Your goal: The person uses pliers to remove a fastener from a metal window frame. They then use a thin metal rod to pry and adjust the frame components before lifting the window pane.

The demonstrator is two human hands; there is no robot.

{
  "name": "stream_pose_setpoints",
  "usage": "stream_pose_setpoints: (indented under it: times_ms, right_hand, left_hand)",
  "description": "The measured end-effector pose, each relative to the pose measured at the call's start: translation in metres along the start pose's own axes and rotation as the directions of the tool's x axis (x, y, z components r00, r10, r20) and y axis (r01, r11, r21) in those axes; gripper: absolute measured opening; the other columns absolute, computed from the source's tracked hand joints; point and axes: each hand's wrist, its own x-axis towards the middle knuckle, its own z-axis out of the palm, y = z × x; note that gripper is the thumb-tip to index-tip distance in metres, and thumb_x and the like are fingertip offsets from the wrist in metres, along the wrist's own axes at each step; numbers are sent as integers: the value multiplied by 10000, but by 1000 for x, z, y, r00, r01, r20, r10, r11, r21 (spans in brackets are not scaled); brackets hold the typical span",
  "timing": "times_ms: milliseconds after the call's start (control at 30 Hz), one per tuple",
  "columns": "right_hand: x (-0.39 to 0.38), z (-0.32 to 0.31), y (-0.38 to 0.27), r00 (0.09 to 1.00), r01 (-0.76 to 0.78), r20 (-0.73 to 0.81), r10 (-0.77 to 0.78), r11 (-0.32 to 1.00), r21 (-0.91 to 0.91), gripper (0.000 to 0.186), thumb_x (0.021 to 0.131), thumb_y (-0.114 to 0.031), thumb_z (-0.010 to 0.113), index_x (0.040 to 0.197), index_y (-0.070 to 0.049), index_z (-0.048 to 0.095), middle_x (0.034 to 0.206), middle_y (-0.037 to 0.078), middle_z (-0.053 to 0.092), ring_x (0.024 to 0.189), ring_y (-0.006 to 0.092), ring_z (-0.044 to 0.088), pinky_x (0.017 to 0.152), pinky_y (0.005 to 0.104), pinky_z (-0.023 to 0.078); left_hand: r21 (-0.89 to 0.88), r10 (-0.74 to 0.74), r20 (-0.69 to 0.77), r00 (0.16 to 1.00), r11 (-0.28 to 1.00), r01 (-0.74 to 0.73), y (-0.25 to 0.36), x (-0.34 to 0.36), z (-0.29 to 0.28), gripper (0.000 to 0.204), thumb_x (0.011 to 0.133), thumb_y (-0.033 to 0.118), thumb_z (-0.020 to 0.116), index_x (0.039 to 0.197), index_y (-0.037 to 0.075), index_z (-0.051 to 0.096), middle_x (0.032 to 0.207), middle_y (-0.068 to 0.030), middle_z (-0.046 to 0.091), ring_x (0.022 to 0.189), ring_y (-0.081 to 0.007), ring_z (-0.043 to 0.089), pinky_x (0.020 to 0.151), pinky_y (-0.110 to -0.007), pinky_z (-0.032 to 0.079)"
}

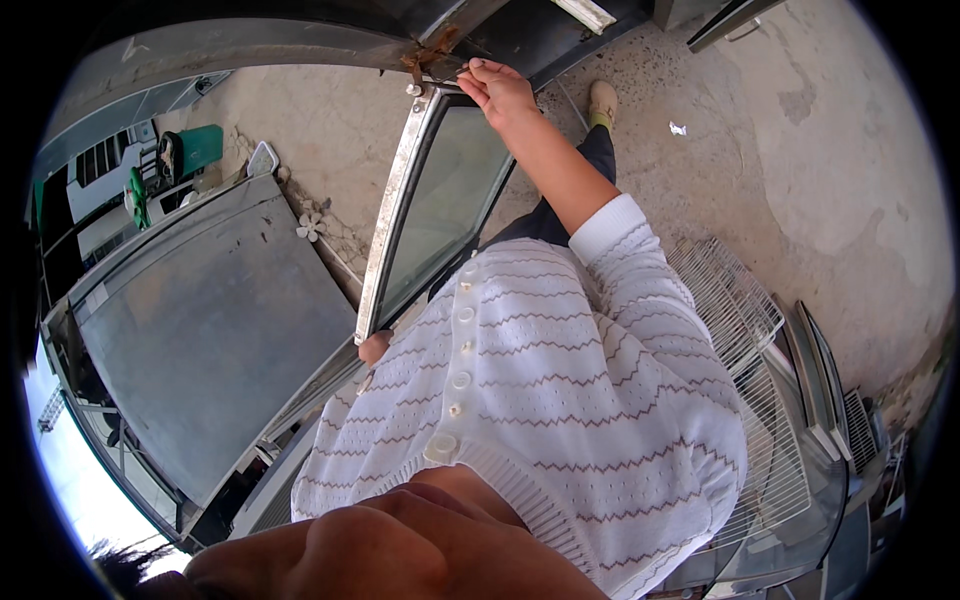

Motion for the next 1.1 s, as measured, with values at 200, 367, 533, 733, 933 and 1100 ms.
stream_pose_setpoints:
  times_ms: [200, 367, 533, 733, 933, 1100]
  right_hand:
    - [1, 0, 2, 999, 28, -15, -28, 1000, -1, 126, 828, -66, 674, 897, -5, 589, 845, 94, 636, 786, 192, 646, 771, 311, 574]
    - [-5, 5, -4, 982, 187, 39, -184, 977, -101, 137, 813, -72, 694, 869, -4, 590, 828, 85, 639, 755, 177, 647, 752, 308, 575]
    - [-14, 12, -4, 942, 336, 43, -333, 925, -178, 159, 799, -90, 718, 849, 3, 599, 808, 78, 648, 731, 154, 650, 701, 264, 549]
    - [-15, 13, 2, 832, 550, 132, -538, 774, -314, 165, 799, -101, 722, 853, 13, 616, 732, 61, 654, 701, 135, 655, 642, 224, 493]
    - [-22, 22, -5, 723, 680, 271, -635, 585, -443, 127, 819, -94, 696, 854, 1, 621, 754, 62, 668, 714, 118, 661, 632, 221, 498]
    - [-37, 31, -15, 692, 710, 368, -621, 493, -503, 108, 822, -88, 687, 861, -9, 625, 743, 58, 670, 704, 111, 666, 606, 222, 503]
  left_hand:
    - [-31, 6, 34, 999, 1000, -5, 1, 5, 2, 608, 773, 447, 589, 1335, 256, 457, 1383, 27, 458, 1218, -110, 472, 945, -247, 406]
    - [-102, 169, -523, 836, 961, -258, -12, 8, 34, 321, 671, 300, 660, 974, 198, 640, 964, -64, 595, 891, -247, 584, 724, -373, 461]
    - [-46, 279, -714, 642, 896, -441, -18, 9, 40, 198, 638, 234, 684, 819, 176, 738, 760, -109, 671, 721, -319, 645, 624, -437, 490]
    - [-63, 232, -767, 599, 901, -429, -28, 41, 64, 205, 646, 234, 672, 835, 197, 739, 746, -109, 673, 711, -318, 649, 628, -438, 490]
    - [9, 289, -791, 538, 886, -463, -21, 30, 59, 198, 618, 232, 684, 805, 199, 740, 764, -109, 672, 737, -317, 648, 598, -442, 491]
    - [-14, 242, -822, 516, 897, -442, -17, 22, 57, 173, 590, 221, 692, 748, 156, 725, 831, -121, 667, 773, -330, 637, 590, -463, 493]
